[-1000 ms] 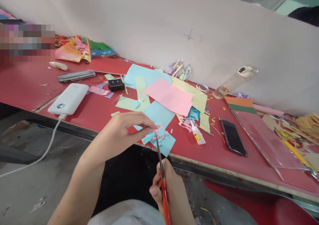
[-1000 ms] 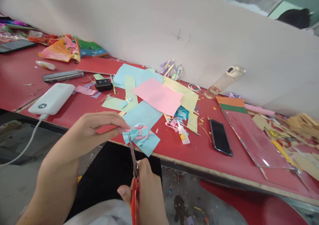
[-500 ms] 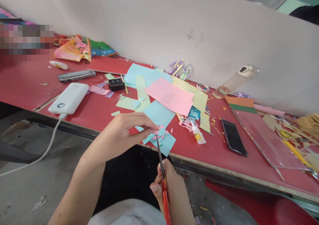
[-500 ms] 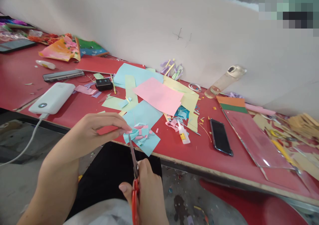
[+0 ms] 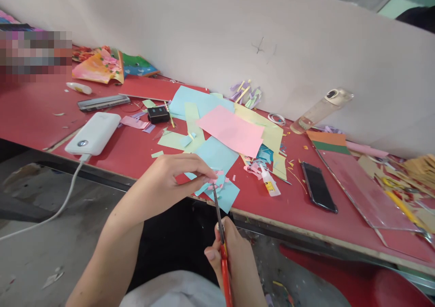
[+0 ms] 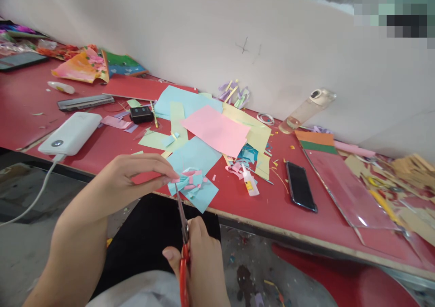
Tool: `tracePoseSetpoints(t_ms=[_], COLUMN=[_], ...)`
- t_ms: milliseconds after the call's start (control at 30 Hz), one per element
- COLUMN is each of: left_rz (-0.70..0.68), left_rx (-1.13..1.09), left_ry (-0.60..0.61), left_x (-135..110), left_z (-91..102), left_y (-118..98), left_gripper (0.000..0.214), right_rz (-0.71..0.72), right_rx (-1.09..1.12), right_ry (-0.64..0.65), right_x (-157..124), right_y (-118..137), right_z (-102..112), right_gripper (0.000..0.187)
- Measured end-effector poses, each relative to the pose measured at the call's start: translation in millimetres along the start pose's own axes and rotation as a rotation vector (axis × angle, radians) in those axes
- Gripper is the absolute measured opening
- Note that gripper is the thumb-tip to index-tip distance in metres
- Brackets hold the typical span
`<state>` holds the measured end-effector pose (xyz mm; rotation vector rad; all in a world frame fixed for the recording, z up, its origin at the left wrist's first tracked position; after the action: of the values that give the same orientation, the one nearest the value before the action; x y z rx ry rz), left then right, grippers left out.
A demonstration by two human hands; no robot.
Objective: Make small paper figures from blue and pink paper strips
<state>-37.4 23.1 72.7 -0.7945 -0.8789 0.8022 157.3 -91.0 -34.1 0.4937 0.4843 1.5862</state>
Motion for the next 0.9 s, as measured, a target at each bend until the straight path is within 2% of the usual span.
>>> tracePoseSetpoints(t_ms=[633, 767, 900], left_rz=[-0.023, 0.002, 0.064], left_rx=[0.01, -0.022, -0.05], left_ry=[0.022, 0.023, 0.0], left_x=[1.3, 1.6, 0.5], left_z=[0.2, -0.7, -0.4], left_y=[0.5, 0.3, 1.2], left_gripper=[0.016, 0.016, 0.017], right_rz=[0.033, 0.039, 0.053], right_rx=[-0.037, -0.024, 0.023], right_ry=[-0.033, -0.026, 0.003], right_x=[3.2, 1.8, -2.7], right_y=[-3.8, -2.2, 2.4], right_z=[3.3, 2.2, -4.3], right_gripper=[0.027, 0.032, 0.046])
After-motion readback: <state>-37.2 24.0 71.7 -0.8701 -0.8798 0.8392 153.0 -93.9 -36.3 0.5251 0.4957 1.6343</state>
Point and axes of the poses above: each hand's wrist, its own x-axis towards the middle knuckle, its own z-axis out of the back of the hand, y = z × x, the point moved 2 cm from there along x, towards the middle knuckle
